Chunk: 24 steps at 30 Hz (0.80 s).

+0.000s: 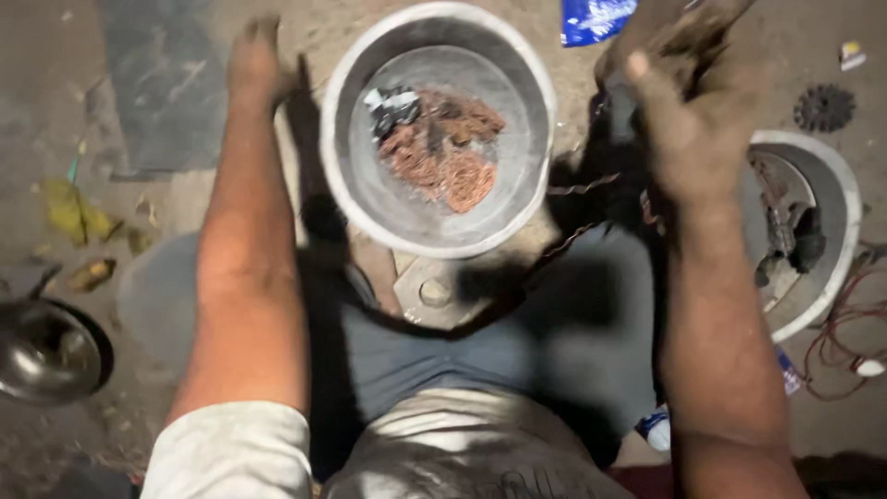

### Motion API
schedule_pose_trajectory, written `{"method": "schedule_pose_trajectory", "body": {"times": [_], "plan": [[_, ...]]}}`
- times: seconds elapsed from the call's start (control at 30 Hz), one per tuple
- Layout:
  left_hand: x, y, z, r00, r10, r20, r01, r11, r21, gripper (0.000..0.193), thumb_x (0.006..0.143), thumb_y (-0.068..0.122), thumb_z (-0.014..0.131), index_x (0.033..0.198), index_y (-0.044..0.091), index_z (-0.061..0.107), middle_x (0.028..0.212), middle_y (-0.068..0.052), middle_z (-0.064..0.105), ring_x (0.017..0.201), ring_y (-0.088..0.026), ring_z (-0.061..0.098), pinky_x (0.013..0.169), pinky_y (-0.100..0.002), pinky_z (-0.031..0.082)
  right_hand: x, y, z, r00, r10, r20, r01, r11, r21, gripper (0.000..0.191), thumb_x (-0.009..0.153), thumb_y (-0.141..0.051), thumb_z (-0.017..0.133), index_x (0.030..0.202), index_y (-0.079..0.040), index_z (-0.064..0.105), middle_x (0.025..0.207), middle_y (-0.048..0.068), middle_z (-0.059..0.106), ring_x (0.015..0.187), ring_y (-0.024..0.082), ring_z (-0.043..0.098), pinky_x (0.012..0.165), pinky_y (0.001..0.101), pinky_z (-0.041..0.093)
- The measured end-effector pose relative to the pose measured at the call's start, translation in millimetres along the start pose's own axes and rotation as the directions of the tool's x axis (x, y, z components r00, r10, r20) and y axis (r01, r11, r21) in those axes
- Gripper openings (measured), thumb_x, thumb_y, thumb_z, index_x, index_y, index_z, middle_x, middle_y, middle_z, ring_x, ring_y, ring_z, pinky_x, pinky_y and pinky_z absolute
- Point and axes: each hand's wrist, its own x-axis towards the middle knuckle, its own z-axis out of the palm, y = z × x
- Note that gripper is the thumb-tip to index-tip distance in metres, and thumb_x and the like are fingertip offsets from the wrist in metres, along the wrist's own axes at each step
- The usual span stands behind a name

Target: The person sits on the floor with a large basin and pulls copper wire windings out of electric motor stators by hand, tearing the copper coils loose from the laminated cores and collecting the copper in the basin while discarding cores into a second basin.

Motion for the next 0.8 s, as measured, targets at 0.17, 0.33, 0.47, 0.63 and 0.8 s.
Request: {"method": "schedule_pose_trajectory", "body": {"times": [0.17, 0.33, 0.47, 0.63, 0.8], "plan": [[18.8, 25.5, 89.0, 0.976, -0.09, -0.197, 0.067, 0.99, -0.123, 0.063, 0.103, 0.042, 0.061, 0.146, -0.002, 0.047, 0.146, -0.033, 0.043, 0.136, -0.048, 0.042, 0.11, -0.06, 0.031, 3.4, -9.9, -8.0, 0.999, -0.021, -0.043, 0.016, 0.995, -0.098, 0.026, 0.111, -0.024, 0.071, 0.116, 0.001, 0.064, 0.101, 0.005, 0.066, 0.087, 0.014, 0.063, 0.082, 0.0299, 0.053], [5.3, 20.8, 121.6, 0.94, -0.309, 0.145, 0.332, 0.925, -0.186, 0.043, 0.101, 0.037, 0.061, 0.12, -0.002, 0.06, 0.123, -0.031, 0.057, 0.115, -0.046, 0.055, 0.097, -0.057, 0.041, 17.2, -12.6, -12.4, 0.999, -0.041, 0.033, 0.051, 0.896, -0.442, 0.035, 0.114, -0.033, 0.067, 0.101, -0.001, 0.066, 0.089, 0.006, 0.067, 0.082, 0.015, 0.068, 0.075, 0.0309, 0.054], [-1.5, 8.2, 118.2, 0.918, -0.34, 0.203, 0.38, 0.9, -0.214, 0.036, 0.1, 0.033, 0.062, 0.1, -0.001, 0.071, 0.105, -0.03, 0.067, 0.098, -0.044, 0.065, 0.086, -0.054, 0.05, 16.2, -8.7, -5.9, 0.994, -0.076, 0.078, 0.101, 0.912, -0.398, 0.035, 0.113, -0.029, 0.072, 0.095, 0.0, 0.064, 0.086, 0.009, 0.065, 0.076, 0.018, 0.063, 0.07, 0.0322, 0.05], [30.6, -7.3, 59.0, 0.93, -0.207, 0.302, 0.165, 0.973, 0.158, 0.028, 0.093, 0.027, 0.072, 0.085, 0.001, 0.078, 0.087, -0.024, 0.074, 0.087, -0.039, 0.072, 0.08, -0.05, 0.056, 2.0, -12.3, 17.8, 0.992, -0.123, -0.038, 0.107, 0.952, -0.285, 0.029, 0.114, -0.016, 0.078, 0.109, 0.005, 0.06, 0.093, 0.006, 0.061, 0.08, 0.017, 0.06, 0.085, 0.0348, 0.054], [43.0, -1.9, -56.1, 0.995, 0.046, 0.089, -0.043, 0.999, -0.029, 0.028, 0.083, 0.012, 0.075, 0.111, 0.013, 0.073, 0.08, -0.013, 0.075, 0.067, -0.027, 0.075, 0.067, -0.041, 0.058, 23.9, -6.3, 43.6, 0.999, -0.038, -0.021, 0.035, 0.994, -0.107, 0.017, 0.107, -0.01, 0.076, 0.103, 0.002, 0.065, 0.09, 0.005, 0.062, 0.074, 0.017, 0.058, 0.072, 0.0326, 0.048]]}}
